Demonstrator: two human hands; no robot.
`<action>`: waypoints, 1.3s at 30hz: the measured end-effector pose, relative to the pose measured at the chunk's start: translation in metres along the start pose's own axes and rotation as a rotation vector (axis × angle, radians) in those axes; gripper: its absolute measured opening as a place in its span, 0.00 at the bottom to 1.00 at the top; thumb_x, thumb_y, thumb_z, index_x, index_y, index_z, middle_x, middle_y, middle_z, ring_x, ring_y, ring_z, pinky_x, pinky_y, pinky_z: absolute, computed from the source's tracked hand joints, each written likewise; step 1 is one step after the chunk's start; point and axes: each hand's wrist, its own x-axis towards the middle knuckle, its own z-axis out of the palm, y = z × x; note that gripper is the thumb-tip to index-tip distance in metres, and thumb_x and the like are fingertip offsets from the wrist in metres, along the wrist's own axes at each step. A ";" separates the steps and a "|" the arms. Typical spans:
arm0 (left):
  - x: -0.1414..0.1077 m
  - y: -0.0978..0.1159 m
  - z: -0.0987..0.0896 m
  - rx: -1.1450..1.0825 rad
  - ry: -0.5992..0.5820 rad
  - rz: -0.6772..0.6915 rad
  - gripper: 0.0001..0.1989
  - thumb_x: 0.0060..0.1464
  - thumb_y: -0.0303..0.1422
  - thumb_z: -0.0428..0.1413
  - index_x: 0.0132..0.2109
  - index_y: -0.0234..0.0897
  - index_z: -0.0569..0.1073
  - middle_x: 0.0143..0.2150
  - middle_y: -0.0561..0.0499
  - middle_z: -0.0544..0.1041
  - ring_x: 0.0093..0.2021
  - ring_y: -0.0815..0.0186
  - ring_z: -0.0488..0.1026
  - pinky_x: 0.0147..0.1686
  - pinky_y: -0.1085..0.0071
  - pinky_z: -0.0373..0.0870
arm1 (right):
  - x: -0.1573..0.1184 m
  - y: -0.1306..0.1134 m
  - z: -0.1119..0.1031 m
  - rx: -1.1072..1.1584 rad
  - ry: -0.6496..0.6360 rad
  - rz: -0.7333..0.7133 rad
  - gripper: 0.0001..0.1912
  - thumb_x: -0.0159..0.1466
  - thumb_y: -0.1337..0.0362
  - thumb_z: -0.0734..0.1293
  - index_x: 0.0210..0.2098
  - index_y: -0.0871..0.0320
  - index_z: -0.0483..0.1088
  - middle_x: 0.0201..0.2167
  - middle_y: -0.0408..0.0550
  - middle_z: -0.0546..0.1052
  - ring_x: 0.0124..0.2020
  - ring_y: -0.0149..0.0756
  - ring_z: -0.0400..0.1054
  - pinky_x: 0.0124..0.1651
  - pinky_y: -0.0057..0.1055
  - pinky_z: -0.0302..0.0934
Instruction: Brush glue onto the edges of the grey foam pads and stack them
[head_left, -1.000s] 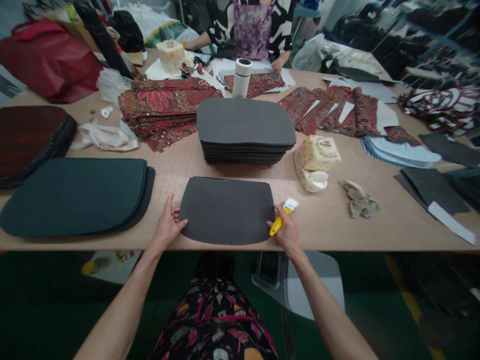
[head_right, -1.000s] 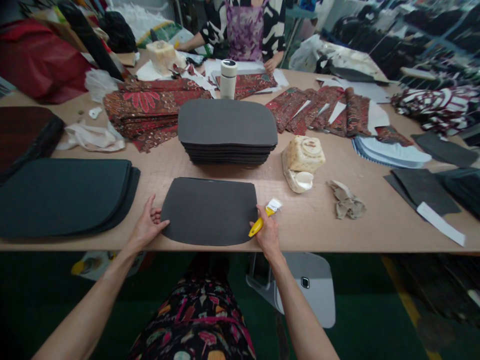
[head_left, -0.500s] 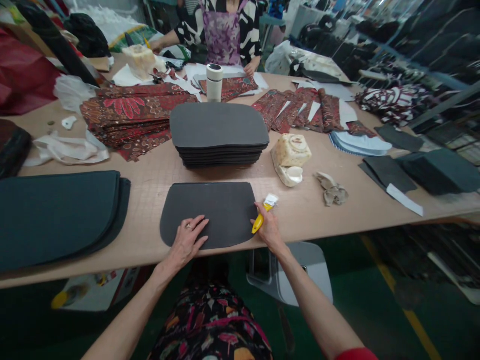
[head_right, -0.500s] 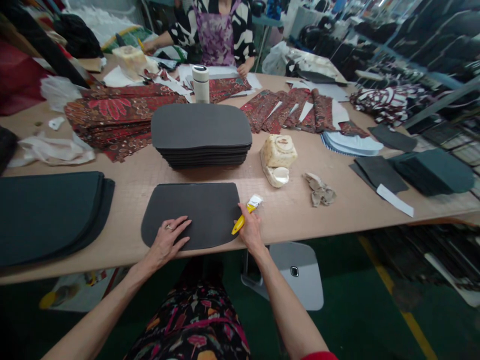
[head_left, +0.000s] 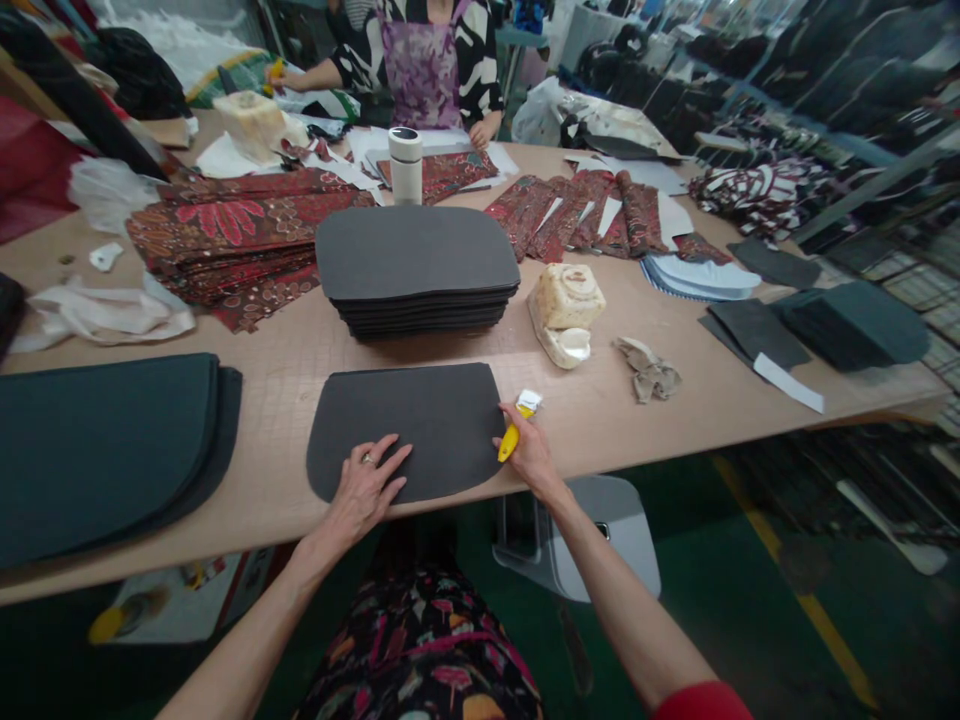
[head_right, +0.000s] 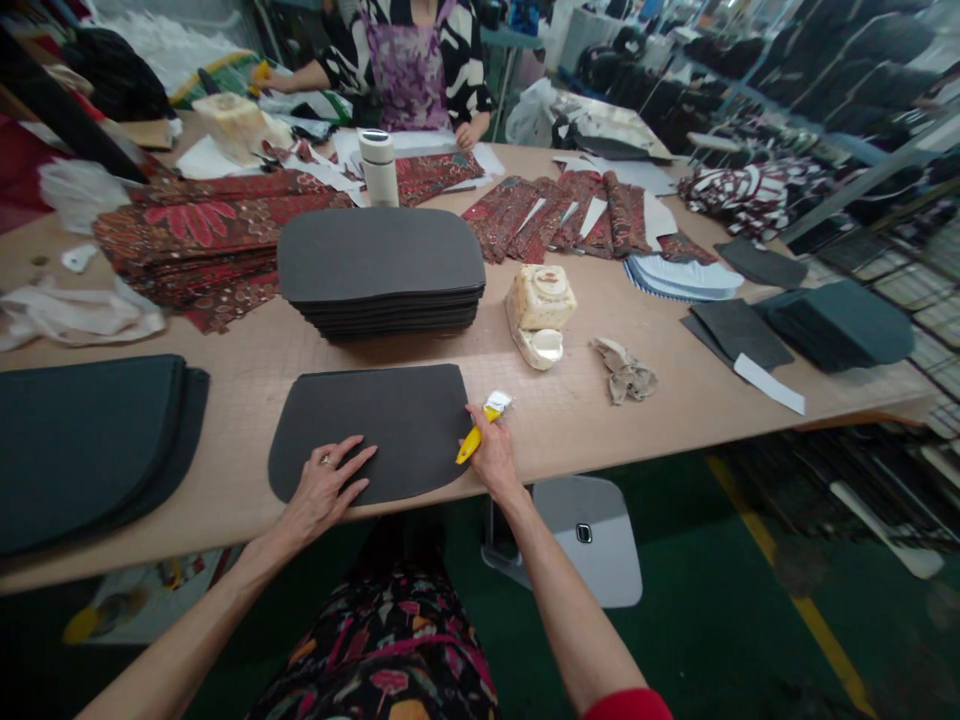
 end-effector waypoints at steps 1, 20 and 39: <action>0.000 0.000 -0.001 0.001 -0.006 -0.001 0.21 0.58 0.34 0.48 0.58 0.48 0.66 0.61 0.45 0.64 0.50 0.51 0.60 0.43 0.53 0.65 | 0.000 0.000 0.000 -0.001 -0.005 -0.004 0.28 0.54 0.63 0.64 0.55 0.58 0.65 0.29 0.45 0.70 0.26 0.33 0.63 0.31 0.30 0.61; 0.002 0.002 -0.007 0.111 -0.118 -0.051 0.24 0.55 0.27 0.51 0.58 0.53 0.66 0.63 0.47 0.61 0.52 0.54 0.62 0.43 0.58 0.68 | -0.012 -0.049 0.048 -0.139 0.307 -0.229 0.06 0.61 0.67 0.64 0.39 0.56 0.68 0.49 0.56 0.73 0.55 0.47 0.63 0.56 0.51 0.52; 0.001 -0.008 0.005 0.061 0.116 -0.010 0.23 0.50 0.26 0.55 0.53 0.51 0.71 0.56 0.49 0.71 0.45 0.58 0.70 0.37 0.63 0.73 | 0.044 -0.014 0.060 -0.033 0.401 -0.121 0.08 0.64 0.64 0.61 0.41 0.56 0.69 0.52 0.55 0.70 0.55 0.44 0.62 0.52 0.46 0.61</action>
